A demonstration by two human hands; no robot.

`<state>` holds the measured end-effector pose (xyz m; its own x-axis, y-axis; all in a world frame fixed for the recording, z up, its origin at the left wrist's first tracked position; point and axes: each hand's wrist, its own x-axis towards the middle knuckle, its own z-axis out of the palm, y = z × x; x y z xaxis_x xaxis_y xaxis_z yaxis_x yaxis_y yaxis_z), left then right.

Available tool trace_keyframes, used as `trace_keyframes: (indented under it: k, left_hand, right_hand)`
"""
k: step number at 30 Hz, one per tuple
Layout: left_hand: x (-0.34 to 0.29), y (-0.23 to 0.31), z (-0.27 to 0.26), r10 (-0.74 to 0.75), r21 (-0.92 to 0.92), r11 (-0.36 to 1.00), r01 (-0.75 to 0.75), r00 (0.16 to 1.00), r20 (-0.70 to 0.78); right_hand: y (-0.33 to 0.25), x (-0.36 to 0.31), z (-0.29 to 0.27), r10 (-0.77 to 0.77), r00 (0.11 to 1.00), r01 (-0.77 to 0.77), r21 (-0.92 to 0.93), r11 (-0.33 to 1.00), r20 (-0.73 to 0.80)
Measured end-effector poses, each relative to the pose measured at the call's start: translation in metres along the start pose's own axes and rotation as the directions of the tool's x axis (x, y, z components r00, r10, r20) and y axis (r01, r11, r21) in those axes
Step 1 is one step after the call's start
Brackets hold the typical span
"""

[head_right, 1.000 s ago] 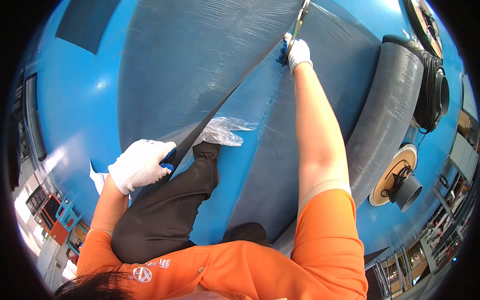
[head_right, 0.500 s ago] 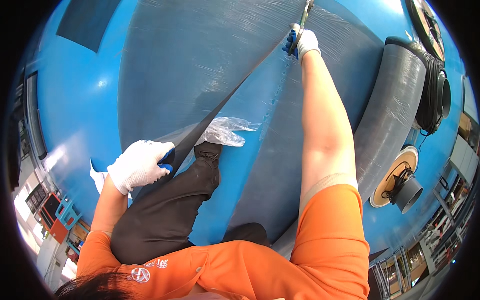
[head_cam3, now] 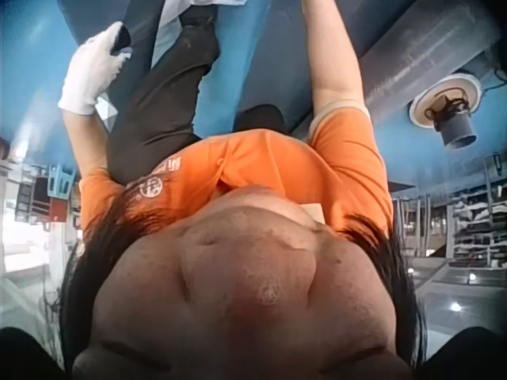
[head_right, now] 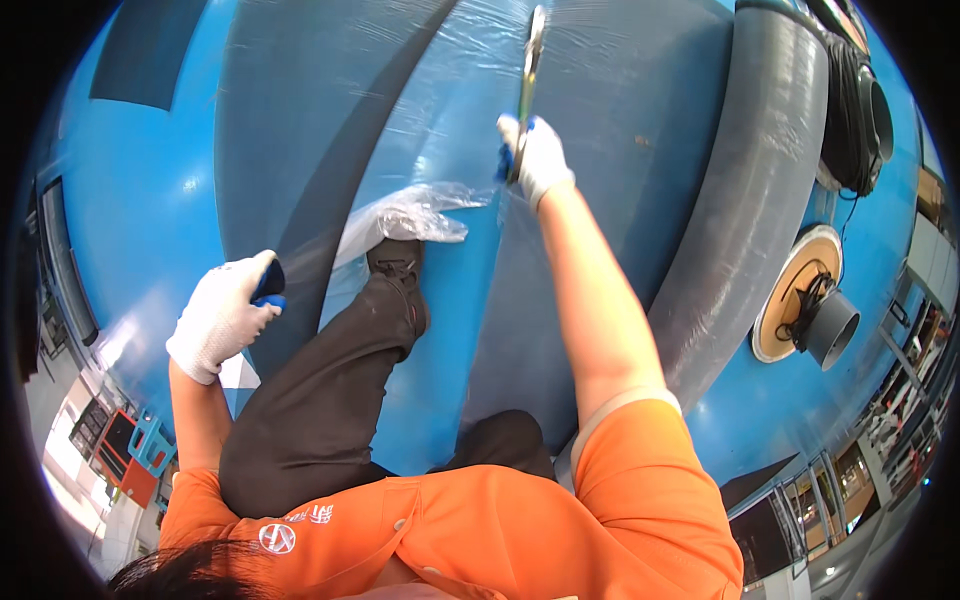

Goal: Measuring and cutting a large piece of blue flexible sheet material using scissors and a metal ruler.

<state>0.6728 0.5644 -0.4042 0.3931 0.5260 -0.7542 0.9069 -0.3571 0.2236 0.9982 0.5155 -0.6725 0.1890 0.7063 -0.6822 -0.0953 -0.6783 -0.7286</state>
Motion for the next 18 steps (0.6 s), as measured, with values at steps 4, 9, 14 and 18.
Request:
trace_keyframes:
  k: [4, 9, 14, 18]
  left_hand:
    - [-0.016, 0.015, 0.015, -0.063, 0.0, 0.998, 0.064, 0.995, -0.073]
    - [-0.016, 0.034, 0.036, -0.04, 0.058, 0.997, 0.047, 0.991, -0.126]
    - [-0.015, 0.037, 0.044, -0.094, 0.063, 0.993, 0.098, 0.994, -0.062]
    - [-0.014, 0.031, 0.044, -0.069, 0.038, 0.997, 0.074, 0.992, -0.11]
  right_hand:
    - [0.06, -0.115, 0.02, -0.078, 0.997, 0.065, -0.408, 0.911, -0.015]
    - [0.062, -0.199, 0.011, 0.014, 1.0, -0.007, -0.291, 0.957, 0.021]
    - [-0.013, -0.138, -0.02, -0.095, 0.995, 0.097, -0.091, 0.991, 0.032]
    - [-0.086, -0.024, -0.023, -0.362, 0.915, 0.2, -0.583, 0.787, -0.176]
